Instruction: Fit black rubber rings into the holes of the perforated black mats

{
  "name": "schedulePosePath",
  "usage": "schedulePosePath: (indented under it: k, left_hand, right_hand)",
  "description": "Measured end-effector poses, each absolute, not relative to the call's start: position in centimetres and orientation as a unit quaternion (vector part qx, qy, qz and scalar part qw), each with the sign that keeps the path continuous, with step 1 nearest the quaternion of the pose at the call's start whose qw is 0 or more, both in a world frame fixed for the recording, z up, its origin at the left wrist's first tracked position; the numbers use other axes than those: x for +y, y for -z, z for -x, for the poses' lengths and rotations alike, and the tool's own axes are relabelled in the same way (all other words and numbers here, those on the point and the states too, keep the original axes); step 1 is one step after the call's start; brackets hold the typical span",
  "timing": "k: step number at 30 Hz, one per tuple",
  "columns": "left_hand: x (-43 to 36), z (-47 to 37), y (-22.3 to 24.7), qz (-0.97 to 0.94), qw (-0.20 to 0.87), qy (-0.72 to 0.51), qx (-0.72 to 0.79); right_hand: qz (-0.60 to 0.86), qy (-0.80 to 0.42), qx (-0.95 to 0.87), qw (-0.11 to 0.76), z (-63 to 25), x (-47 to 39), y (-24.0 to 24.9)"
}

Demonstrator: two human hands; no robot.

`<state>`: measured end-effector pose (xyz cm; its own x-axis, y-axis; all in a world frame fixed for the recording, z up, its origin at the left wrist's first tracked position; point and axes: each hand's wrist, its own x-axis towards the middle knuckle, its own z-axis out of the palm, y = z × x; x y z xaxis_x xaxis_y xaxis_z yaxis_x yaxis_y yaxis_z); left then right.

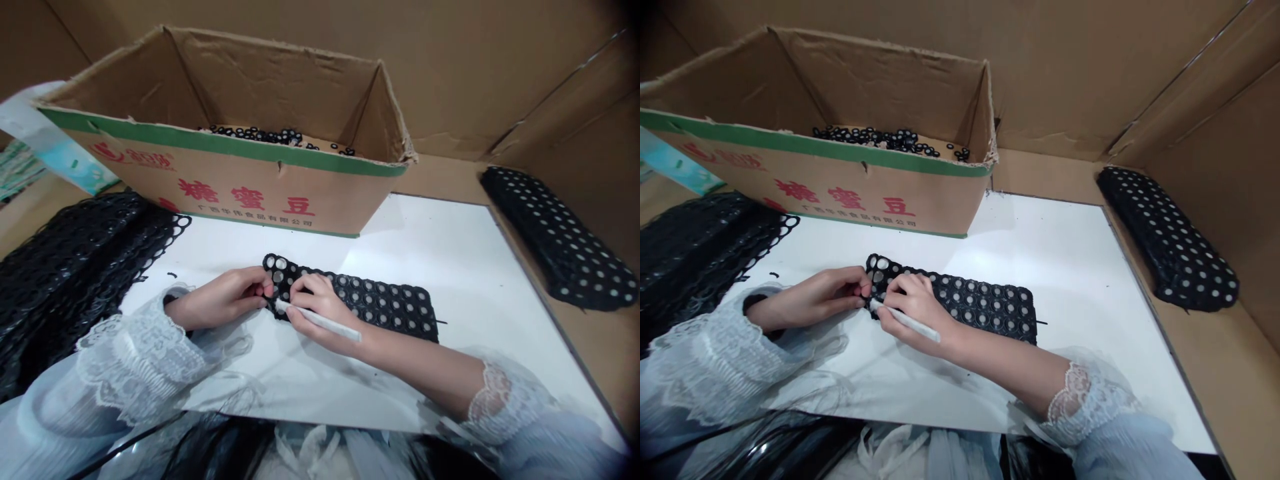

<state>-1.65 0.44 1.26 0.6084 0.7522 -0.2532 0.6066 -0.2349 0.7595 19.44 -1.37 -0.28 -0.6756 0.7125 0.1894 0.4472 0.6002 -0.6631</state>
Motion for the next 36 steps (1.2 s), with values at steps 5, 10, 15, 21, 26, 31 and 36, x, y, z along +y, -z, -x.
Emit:
schedulePosePath:
  k: [5, 10, 15, 21, 26, 31, 36]
  left_hand:
    - [0.5, 1.8, -1.2, -0.786, 0.43, -0.081, 0.437]
    - [0.5, 1.8, -1.1, -0.793, 0.421, -0.088, 0.431]
    - [0.5, 1.7, -1.2, -0.795, 0.419, -0.08, 0.432]
    - [0.6, 1.9, -1.0, -0.801, 0.406, -0.075, 0.434]
    - [0.6, 1.9, -1.0, -0.796, 0.412, -0.077, 0.437]
    - [0.5, 1.8, -1.0, -0.796, 0.419, -0.083, 0.429]
    - [0.3, 1.8, -0.8, -0.803, 0.414, -0.083, 0.421]
  right_hand:
    - [0.341, -0.284, -0.869, 0.219, -19.3, -1.4, 0.5]
    - [0.341, -0.277, -0.871, 0.22, -19.1, -1.5, 0.6]
    - [0.346, -0.258, -0.877, 0.212, -18.9, -1.6, 0.5]
    - [0.346, -0.274, -0.874, 0.203, -18.8, -1.5, 0.3]
    - [0.343, -0.286, -0.871, 0.205, -18.8, -1.2, 0.4]
    - [0.315, -0.33, -0.865, 0.208, -19.2, -0.7, 0.2]
    - [0.304, -0.364, -0.853, 0.218, -19.5, -0.5, 0.3]
